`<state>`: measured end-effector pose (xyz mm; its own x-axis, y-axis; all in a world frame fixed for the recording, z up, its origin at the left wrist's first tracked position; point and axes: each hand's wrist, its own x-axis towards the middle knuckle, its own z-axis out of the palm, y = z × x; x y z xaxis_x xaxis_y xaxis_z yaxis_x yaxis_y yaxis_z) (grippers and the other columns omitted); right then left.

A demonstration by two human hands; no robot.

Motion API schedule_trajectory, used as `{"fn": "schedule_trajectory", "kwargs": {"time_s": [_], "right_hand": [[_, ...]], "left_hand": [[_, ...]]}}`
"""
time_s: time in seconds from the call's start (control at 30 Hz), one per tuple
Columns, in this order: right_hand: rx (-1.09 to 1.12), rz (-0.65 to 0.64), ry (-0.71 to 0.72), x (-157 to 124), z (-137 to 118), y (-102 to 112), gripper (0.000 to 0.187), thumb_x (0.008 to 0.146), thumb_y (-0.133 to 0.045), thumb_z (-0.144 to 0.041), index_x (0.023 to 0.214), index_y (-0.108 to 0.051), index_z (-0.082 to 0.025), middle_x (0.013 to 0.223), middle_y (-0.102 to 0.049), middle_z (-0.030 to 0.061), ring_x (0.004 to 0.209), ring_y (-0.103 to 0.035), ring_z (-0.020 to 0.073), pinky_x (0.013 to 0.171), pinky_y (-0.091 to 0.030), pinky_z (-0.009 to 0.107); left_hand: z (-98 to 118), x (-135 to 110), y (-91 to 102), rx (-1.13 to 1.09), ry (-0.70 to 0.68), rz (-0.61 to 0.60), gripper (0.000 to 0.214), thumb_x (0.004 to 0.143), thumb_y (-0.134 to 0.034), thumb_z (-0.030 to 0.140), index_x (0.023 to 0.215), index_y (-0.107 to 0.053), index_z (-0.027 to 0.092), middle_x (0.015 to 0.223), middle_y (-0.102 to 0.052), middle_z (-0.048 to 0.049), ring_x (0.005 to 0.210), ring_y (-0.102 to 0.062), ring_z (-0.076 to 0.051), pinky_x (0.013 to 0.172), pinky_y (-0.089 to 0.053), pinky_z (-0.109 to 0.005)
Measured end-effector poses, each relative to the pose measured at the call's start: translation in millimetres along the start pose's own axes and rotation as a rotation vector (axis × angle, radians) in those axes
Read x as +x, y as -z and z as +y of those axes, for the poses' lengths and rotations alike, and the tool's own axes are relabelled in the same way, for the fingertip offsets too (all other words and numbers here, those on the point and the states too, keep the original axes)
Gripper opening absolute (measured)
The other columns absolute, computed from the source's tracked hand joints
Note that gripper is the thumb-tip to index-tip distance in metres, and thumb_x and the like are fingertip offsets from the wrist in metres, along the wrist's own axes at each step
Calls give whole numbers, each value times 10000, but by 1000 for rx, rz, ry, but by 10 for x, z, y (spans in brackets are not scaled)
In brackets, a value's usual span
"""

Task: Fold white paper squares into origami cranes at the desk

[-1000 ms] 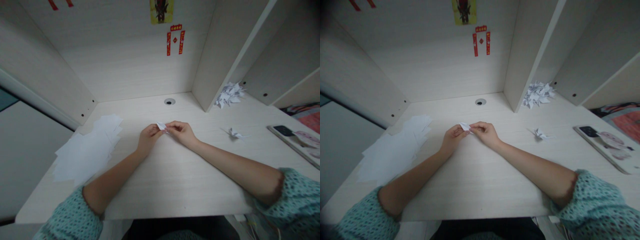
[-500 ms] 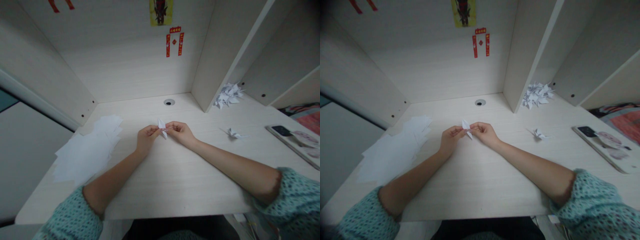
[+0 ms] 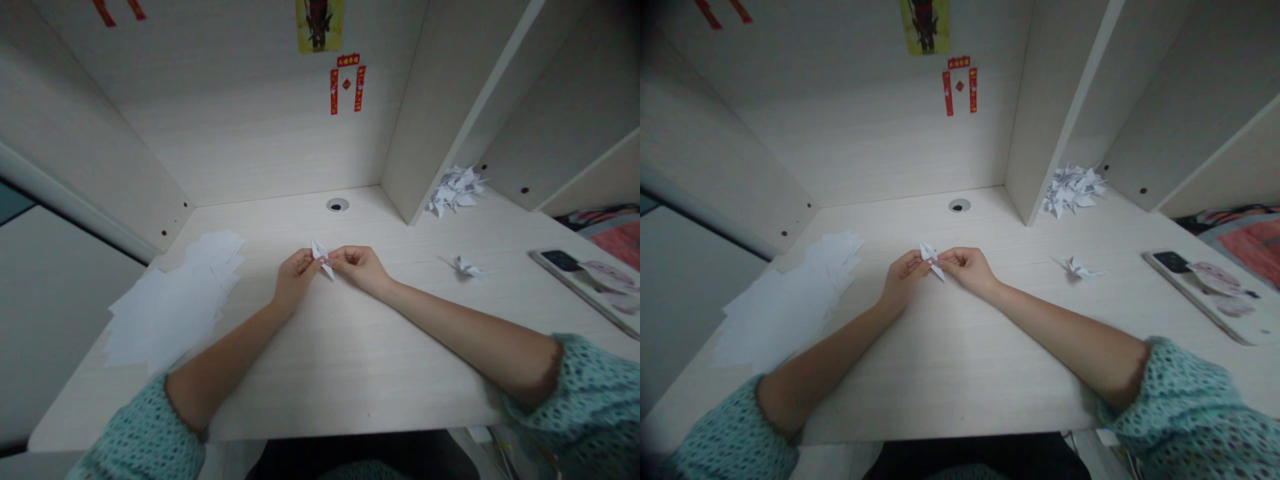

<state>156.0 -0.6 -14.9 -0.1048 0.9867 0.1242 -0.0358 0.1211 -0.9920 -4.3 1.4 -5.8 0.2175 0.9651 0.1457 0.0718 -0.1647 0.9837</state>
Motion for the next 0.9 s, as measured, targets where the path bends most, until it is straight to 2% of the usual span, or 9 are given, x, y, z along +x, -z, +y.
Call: {"fn": "schedule_trajectory", "kwargs": {"time_s": [0.1,0.27,0.33,0.57,0.77,0.9], "right_hand": [[-9,-8,-5,-2,10,1,299,647,-719,-421,745,-698,-138,728,-709,59,611,-591,135,573,-425,252],[-49,-25,-6,0,7,21,309,663,-705,-419,774,-709,-131,699,-703,53,577,-572,126,555,-411,249],[-46,-39,-10,0,-1,26,306,667,-703,-418,775,-708,-132,705,-703,52,581,-574,126,561,-415,249],[-85,-79,46,-33,-23,10,306,724,-660,-440,803,-681,-145,737,-682,42,619,-566,122,565,-406,239],[-125,-113,47,-38,-10,0,354,704,-669,-481,822,-671,-147,711,-658,22,579,-519,104,527,-373,225],[-122,-96,39,-36,-1,3,350,687,-679,-484,754,-657,-142,661,-625,10,554,-482,97,511,-346,226]], "left_hand": [[22,-7,-1,60,23,-6,258,734,-644,397,838,-691,165,789,-690,-31,700,-599,-142,648,-445,-235],[32,5,6,141,21,88,252,700,-671,411,690,-701,160,627,-636,5,595,-538,-117,573,-396,-220],[18,15,12,138,14,91,255,693,-675,416,669,-702,164,595,-616,11,590,-531,-117,566,-387,-221],[5,22,18,107,4,97,279,700,-672,414,590,-651,159,557,-550,30,567,-469,-97,554,-351,-217],[38,4,22,100,-44,102,329,707,-655,433,536,-605,157,539,-513,32,554,-437,-95,551,-339,-227],[47,-6,20,101,-47,89,305,718,-648,425,571,-630,158,585,-557,19,583,-469,-104,573,-360,-229]]}}
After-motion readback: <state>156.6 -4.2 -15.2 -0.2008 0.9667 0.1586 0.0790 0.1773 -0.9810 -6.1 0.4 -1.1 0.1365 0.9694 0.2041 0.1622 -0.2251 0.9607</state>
